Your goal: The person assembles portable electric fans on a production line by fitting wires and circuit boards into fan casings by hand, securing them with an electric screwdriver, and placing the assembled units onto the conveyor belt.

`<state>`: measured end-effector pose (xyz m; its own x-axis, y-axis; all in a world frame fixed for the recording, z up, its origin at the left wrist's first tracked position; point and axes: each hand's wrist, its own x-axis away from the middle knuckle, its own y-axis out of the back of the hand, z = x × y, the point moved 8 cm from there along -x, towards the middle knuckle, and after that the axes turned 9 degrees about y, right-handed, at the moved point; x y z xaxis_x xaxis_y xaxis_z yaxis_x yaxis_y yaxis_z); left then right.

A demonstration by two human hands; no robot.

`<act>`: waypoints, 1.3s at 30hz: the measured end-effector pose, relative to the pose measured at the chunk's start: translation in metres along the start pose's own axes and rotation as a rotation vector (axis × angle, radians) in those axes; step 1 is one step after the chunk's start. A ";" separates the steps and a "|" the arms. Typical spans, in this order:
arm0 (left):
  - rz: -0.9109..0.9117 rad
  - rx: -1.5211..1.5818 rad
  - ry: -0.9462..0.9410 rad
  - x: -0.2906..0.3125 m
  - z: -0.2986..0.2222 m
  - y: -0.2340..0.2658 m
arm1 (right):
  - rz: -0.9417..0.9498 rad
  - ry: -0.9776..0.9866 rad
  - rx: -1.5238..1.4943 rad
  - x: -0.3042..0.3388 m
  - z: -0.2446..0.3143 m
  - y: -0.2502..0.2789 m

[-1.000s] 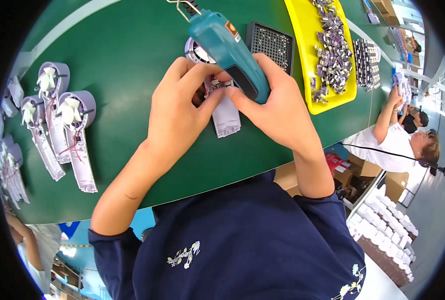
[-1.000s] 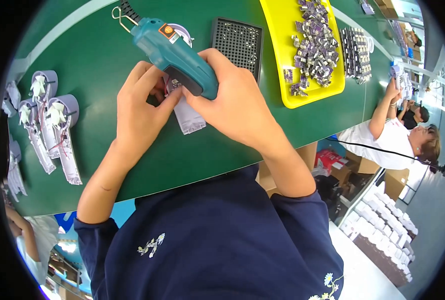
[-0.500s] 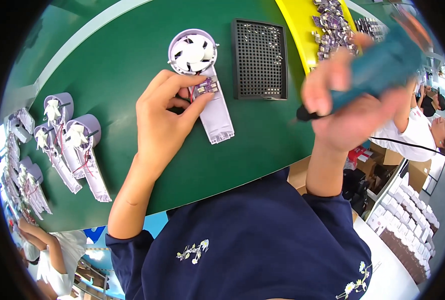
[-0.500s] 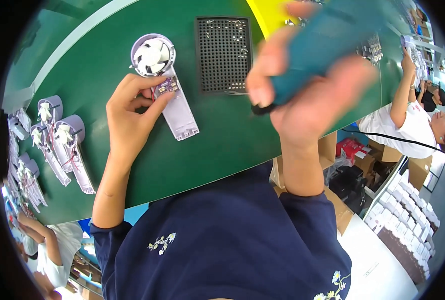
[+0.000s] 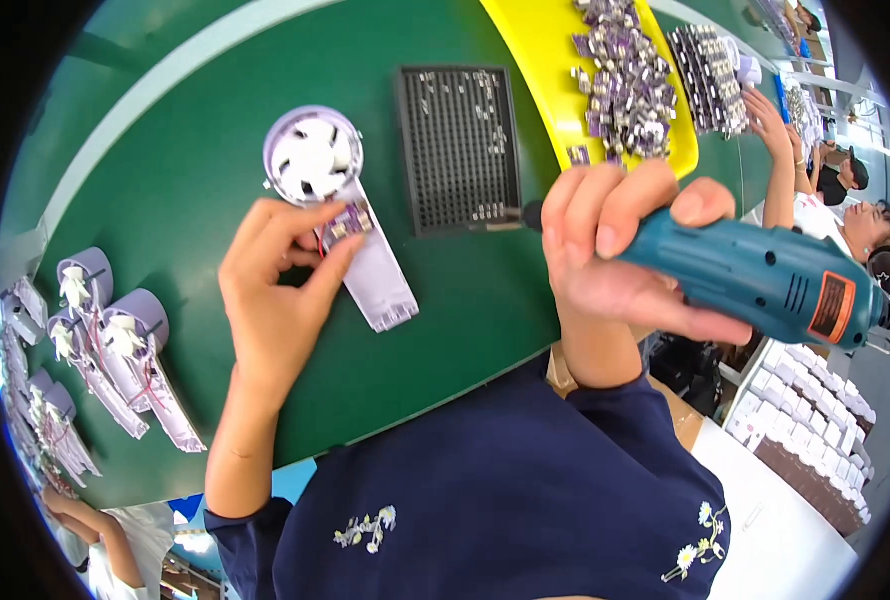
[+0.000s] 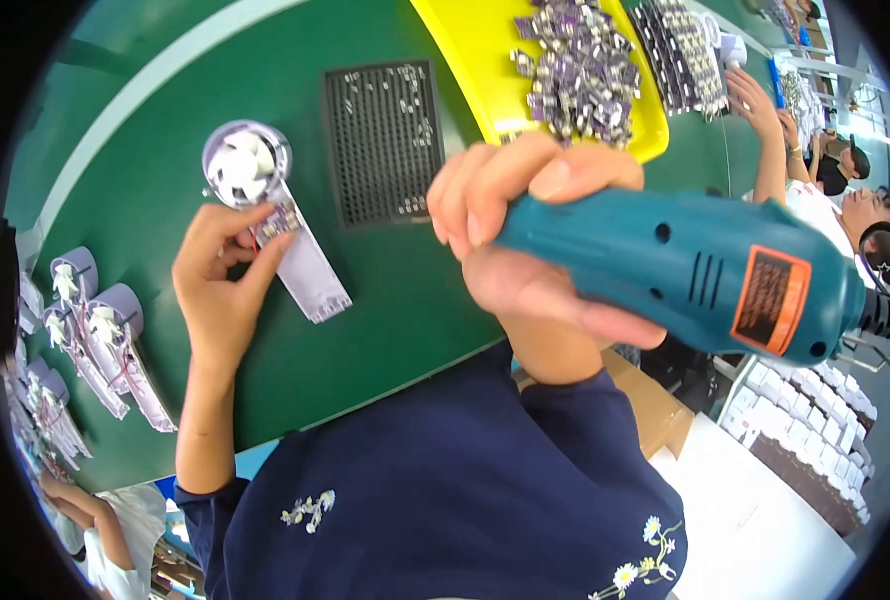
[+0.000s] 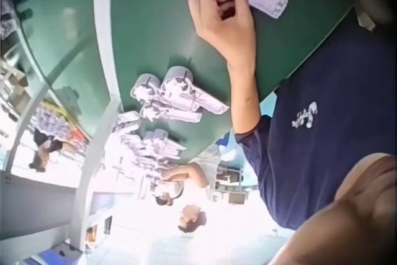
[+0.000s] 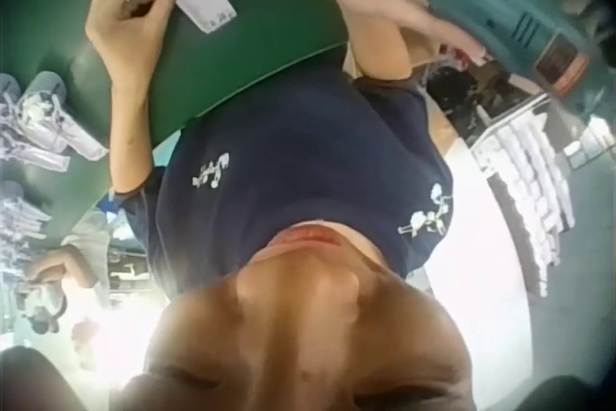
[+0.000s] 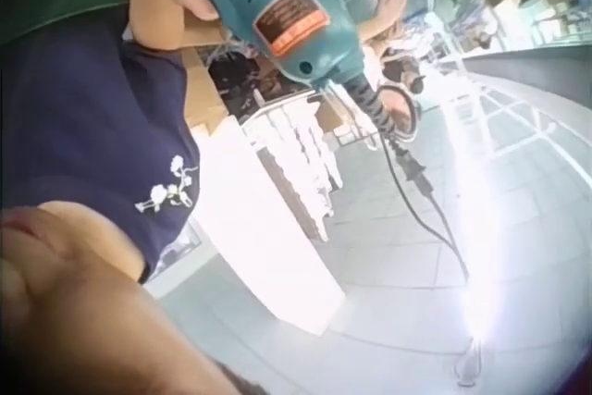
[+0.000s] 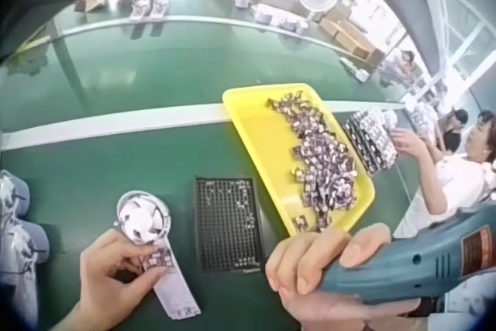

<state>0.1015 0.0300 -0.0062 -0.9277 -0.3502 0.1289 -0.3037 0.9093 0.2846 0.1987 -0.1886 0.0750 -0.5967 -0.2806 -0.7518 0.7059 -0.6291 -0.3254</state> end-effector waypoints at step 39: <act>-0.149 -0.354 -0.348 0.022 -0.032 0.001 | -0.349 0.141 -0.122 -0.014 -0.005 -0.032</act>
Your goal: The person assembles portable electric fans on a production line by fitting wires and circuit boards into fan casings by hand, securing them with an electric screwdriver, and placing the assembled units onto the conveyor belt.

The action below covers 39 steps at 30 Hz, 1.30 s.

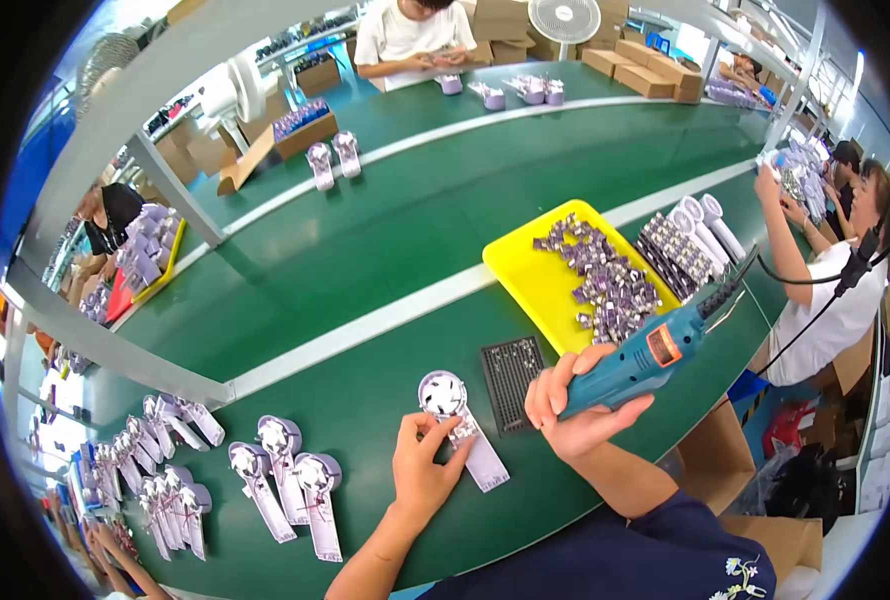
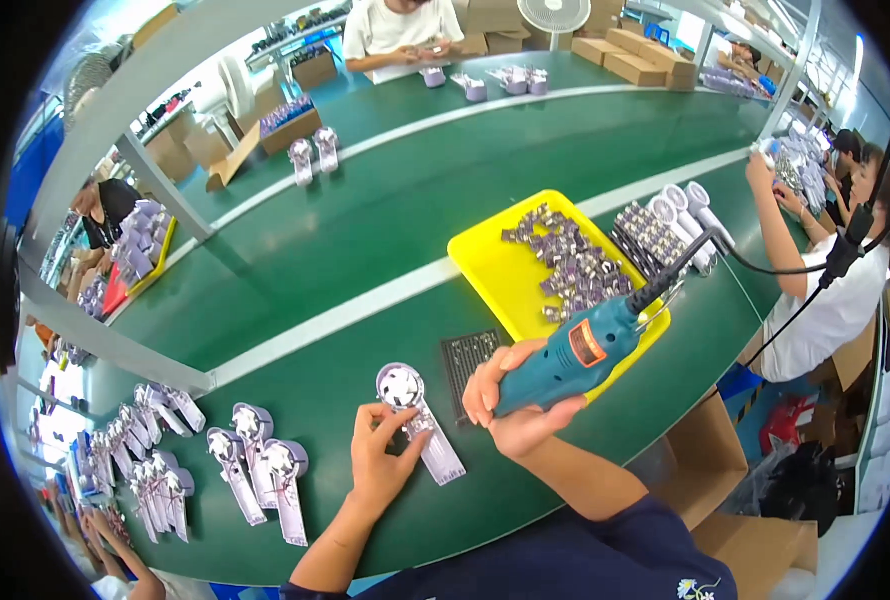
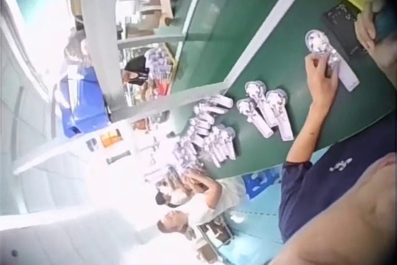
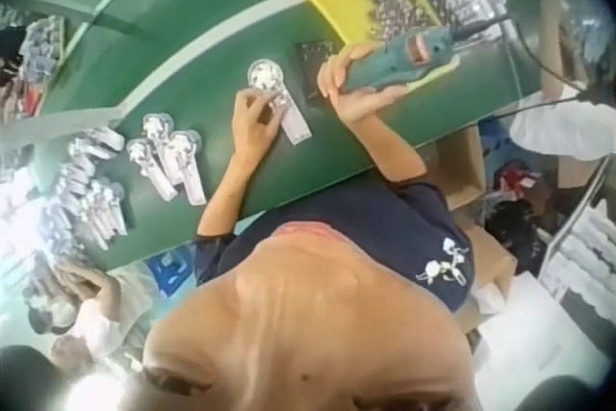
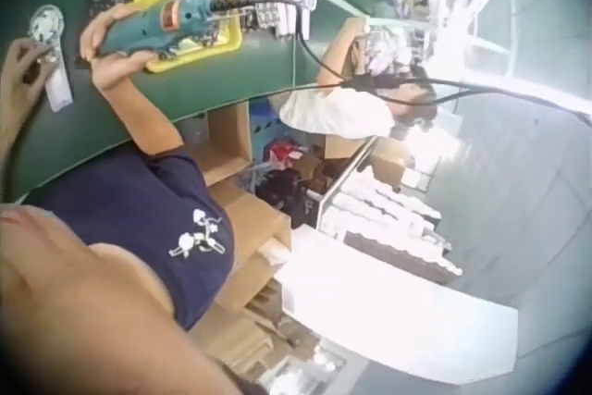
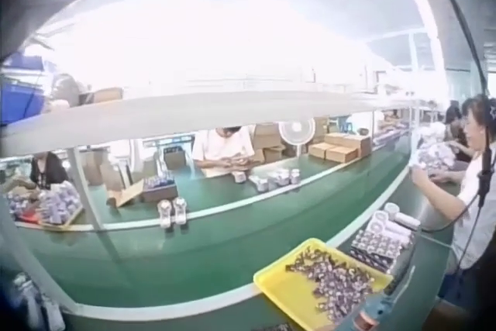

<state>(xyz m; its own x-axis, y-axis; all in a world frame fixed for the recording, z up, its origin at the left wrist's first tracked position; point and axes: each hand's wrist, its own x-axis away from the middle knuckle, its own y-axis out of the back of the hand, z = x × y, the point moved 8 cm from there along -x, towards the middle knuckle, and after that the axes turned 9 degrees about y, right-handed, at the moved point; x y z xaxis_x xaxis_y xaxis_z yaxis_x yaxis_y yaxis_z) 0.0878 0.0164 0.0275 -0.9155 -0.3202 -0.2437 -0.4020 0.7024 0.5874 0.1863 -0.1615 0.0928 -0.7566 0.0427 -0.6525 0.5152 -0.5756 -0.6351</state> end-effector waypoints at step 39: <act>0.090 0.200 -0.191 0.005 -0.017 0.008 | 0.226 -0.222 -0.272 0.009 -0.017 -0.046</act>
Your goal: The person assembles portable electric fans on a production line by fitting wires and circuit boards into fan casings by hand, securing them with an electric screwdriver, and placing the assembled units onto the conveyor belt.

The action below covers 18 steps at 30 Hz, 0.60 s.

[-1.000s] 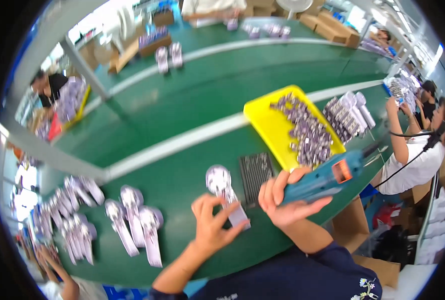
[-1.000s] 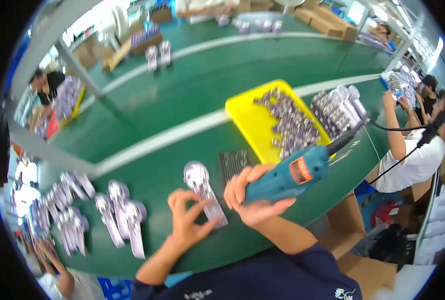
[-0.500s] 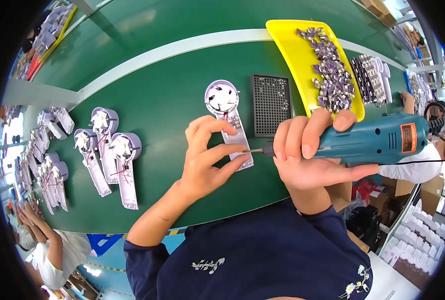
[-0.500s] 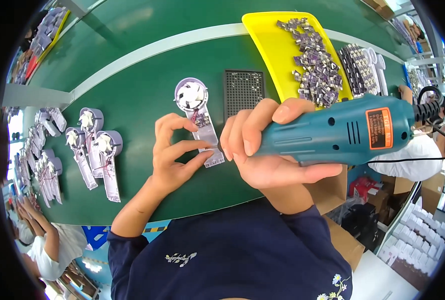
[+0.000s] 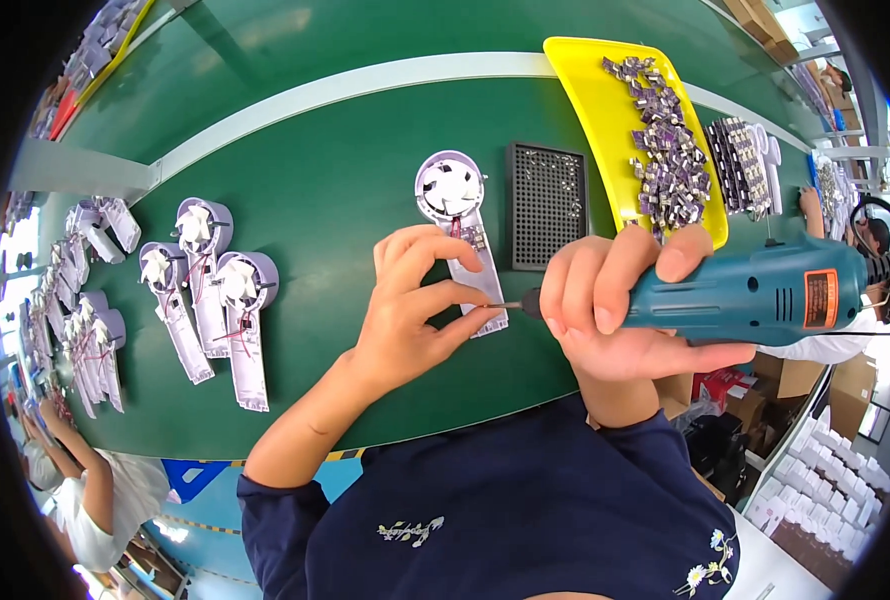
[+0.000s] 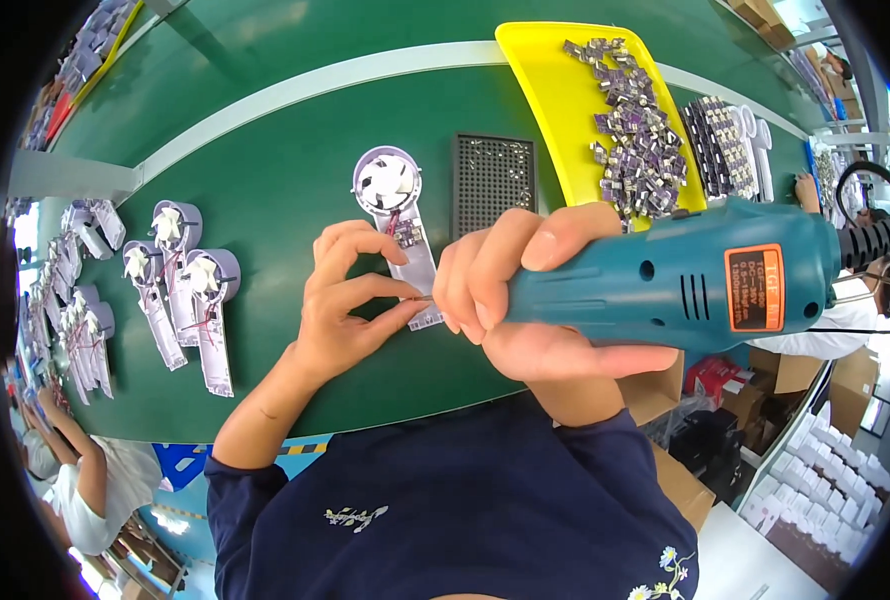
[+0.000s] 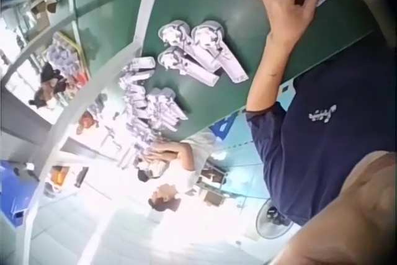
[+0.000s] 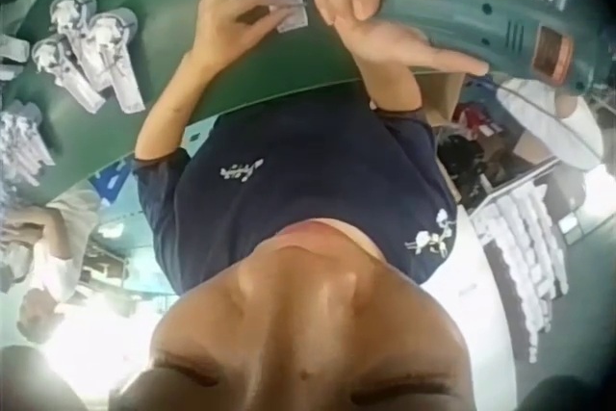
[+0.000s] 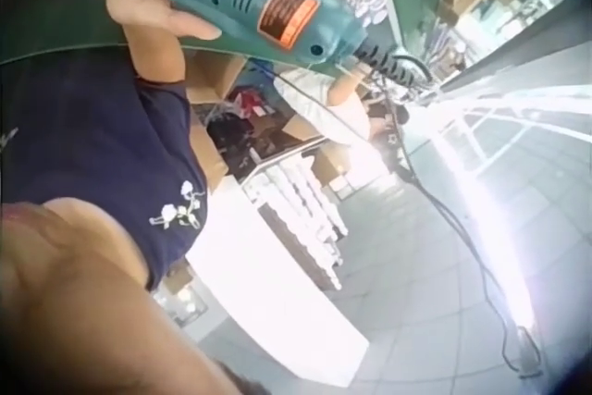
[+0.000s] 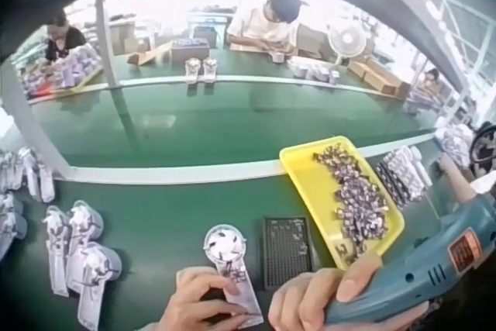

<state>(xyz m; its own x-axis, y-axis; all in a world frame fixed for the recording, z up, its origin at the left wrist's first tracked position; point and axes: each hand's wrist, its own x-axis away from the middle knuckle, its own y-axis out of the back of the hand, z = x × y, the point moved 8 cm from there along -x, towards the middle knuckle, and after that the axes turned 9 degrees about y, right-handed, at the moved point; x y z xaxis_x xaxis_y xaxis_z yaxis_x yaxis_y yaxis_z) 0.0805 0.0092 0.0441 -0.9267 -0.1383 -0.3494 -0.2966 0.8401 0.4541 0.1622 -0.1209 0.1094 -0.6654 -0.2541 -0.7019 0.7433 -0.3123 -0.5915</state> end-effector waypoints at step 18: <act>0.096 0.040 -0.017 0.001 -0.005 0.001 | 0.147 -0.214 -0.006 -0.001 -0.016 -0.008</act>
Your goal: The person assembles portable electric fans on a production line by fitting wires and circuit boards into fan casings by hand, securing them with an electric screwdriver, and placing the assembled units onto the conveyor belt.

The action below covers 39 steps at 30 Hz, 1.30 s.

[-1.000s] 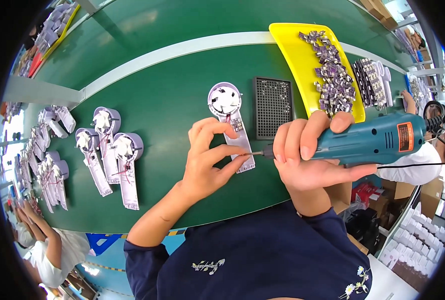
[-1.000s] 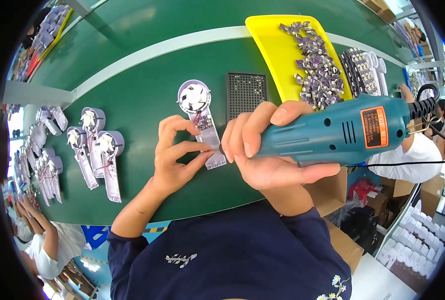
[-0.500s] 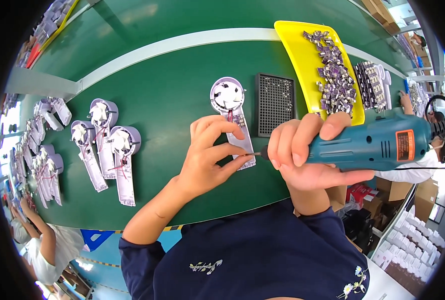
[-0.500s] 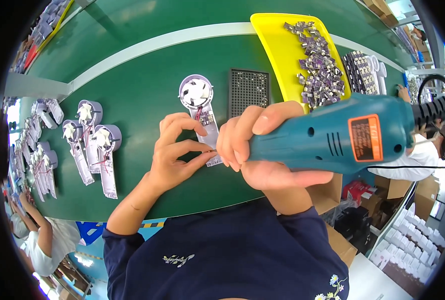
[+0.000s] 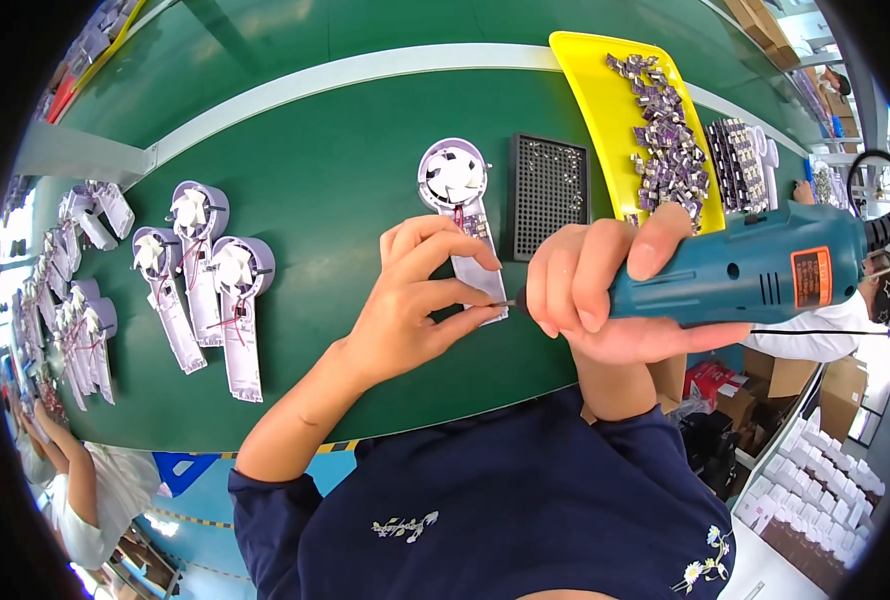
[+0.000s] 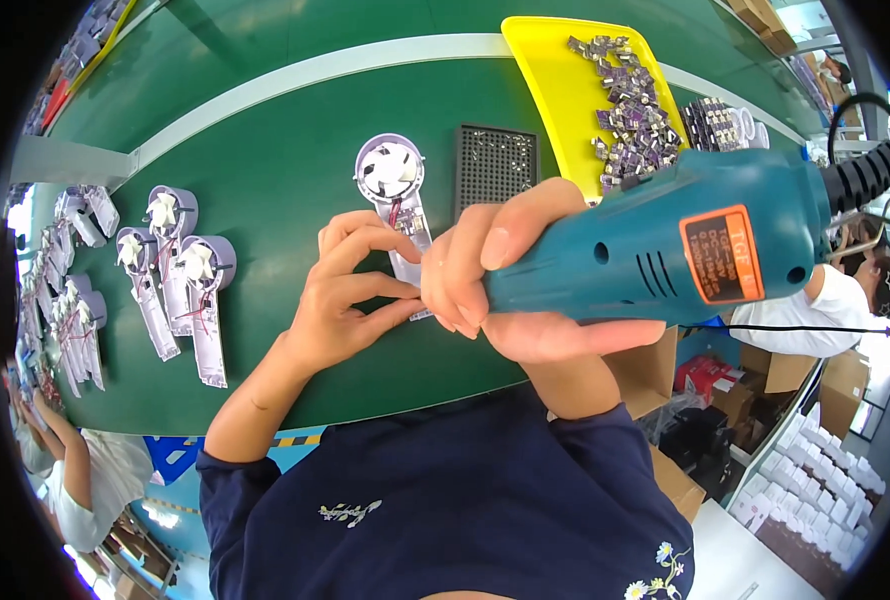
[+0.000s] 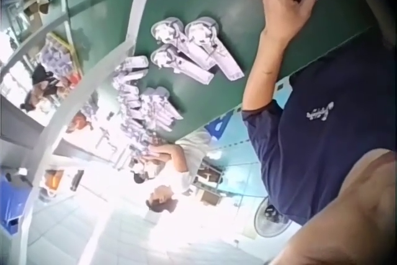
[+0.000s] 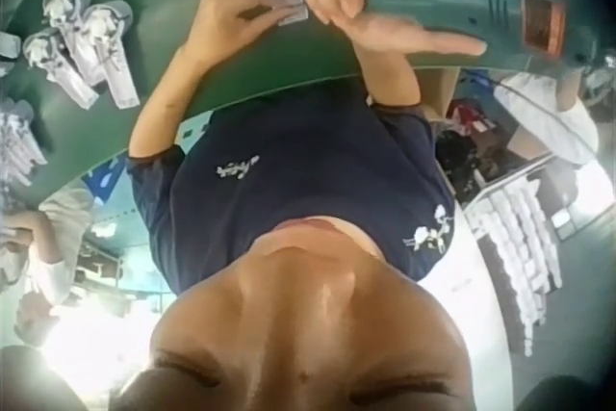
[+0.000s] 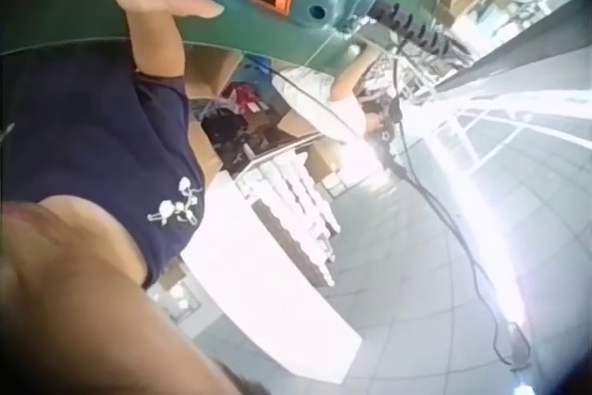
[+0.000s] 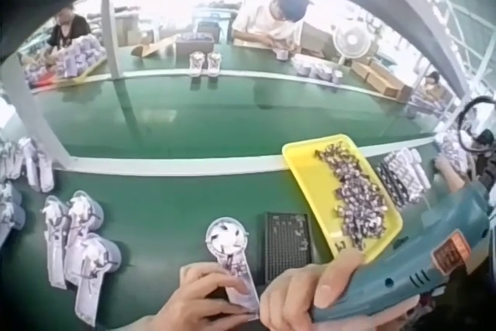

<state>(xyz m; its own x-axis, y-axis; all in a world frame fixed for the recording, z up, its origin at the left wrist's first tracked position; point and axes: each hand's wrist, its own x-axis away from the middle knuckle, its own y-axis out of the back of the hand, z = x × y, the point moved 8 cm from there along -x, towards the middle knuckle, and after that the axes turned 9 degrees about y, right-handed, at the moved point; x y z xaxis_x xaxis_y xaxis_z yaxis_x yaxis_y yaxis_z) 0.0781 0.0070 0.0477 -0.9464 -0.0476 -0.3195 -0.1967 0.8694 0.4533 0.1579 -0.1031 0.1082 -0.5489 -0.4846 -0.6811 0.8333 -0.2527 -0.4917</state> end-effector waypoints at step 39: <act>-0.252 -0.167 0.202 0.000 0.041 -0.003 | -0.063 0.195 0.463 0.002 -0.009 0.012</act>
<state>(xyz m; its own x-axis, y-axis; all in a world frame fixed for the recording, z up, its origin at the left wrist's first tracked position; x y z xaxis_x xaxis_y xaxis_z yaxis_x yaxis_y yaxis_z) 0.0895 0.0246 0.0125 -0.8909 -0.3608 -0.2757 -0.4539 0.7265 0.5159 0.1657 -0.0996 0.0959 -0.5641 -0.3026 -0.7683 0.7159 -0.6429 -0.2724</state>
